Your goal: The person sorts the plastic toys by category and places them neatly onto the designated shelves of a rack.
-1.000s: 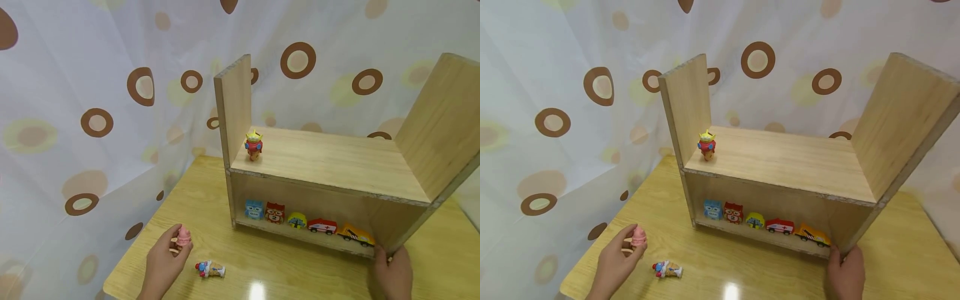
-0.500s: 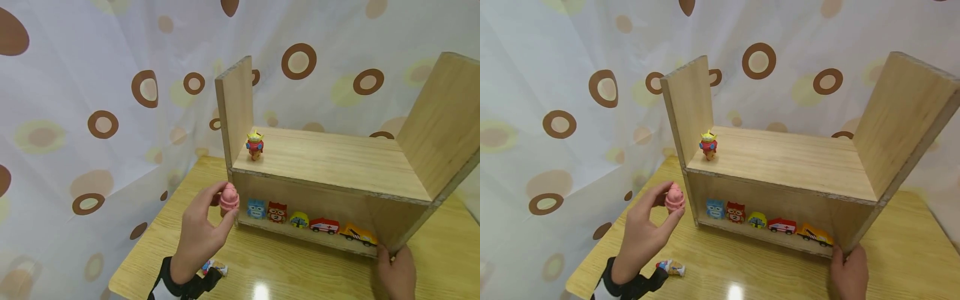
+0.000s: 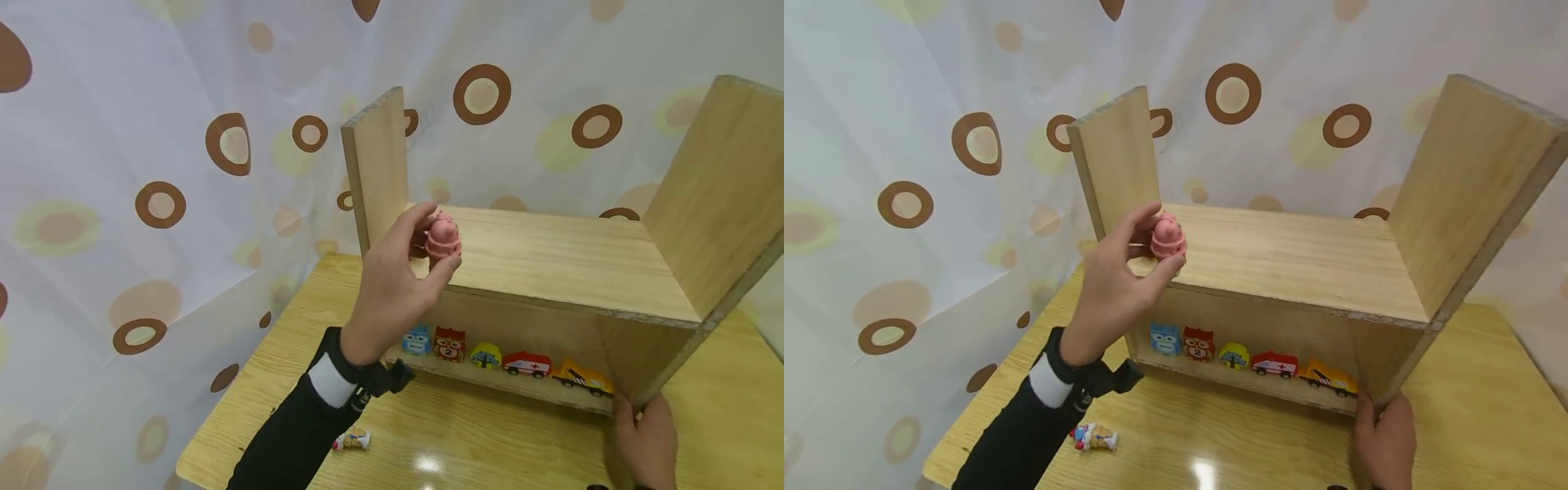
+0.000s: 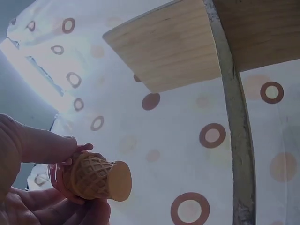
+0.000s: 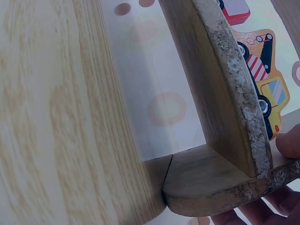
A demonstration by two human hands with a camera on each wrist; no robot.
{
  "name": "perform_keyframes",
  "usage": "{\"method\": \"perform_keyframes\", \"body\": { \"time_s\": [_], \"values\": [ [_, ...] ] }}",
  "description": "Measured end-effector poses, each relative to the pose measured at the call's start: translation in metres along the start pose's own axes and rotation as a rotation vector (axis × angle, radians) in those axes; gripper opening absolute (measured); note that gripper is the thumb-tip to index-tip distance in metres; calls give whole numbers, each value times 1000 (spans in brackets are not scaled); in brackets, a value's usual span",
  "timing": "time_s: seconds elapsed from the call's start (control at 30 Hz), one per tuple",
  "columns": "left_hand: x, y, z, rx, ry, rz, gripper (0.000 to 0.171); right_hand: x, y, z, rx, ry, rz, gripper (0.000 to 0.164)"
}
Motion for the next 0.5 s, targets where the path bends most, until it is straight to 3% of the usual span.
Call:
{"method": "perform_keyframes", "body": {
  "time_s": [0.23, 0.5],
  "values": [
    [-28, 22, -9, -62, -97, -50, 59, 0, 0, -1, 9, -8, 1, 45],
    [-29, 51, -24, -147, -203, -124, 59, -1, 1, 0, 3, -16, 1, 45]
  ]
}}
Point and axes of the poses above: each hand's wrist, its own x-axis away from the middle knuckle, its own y-axis out of the palm, z = x × y, the point moved 4 cm from there along -x, towards the middle knuckle, and after that the axes turned 7 degrees about x, right-handed, at the moved point
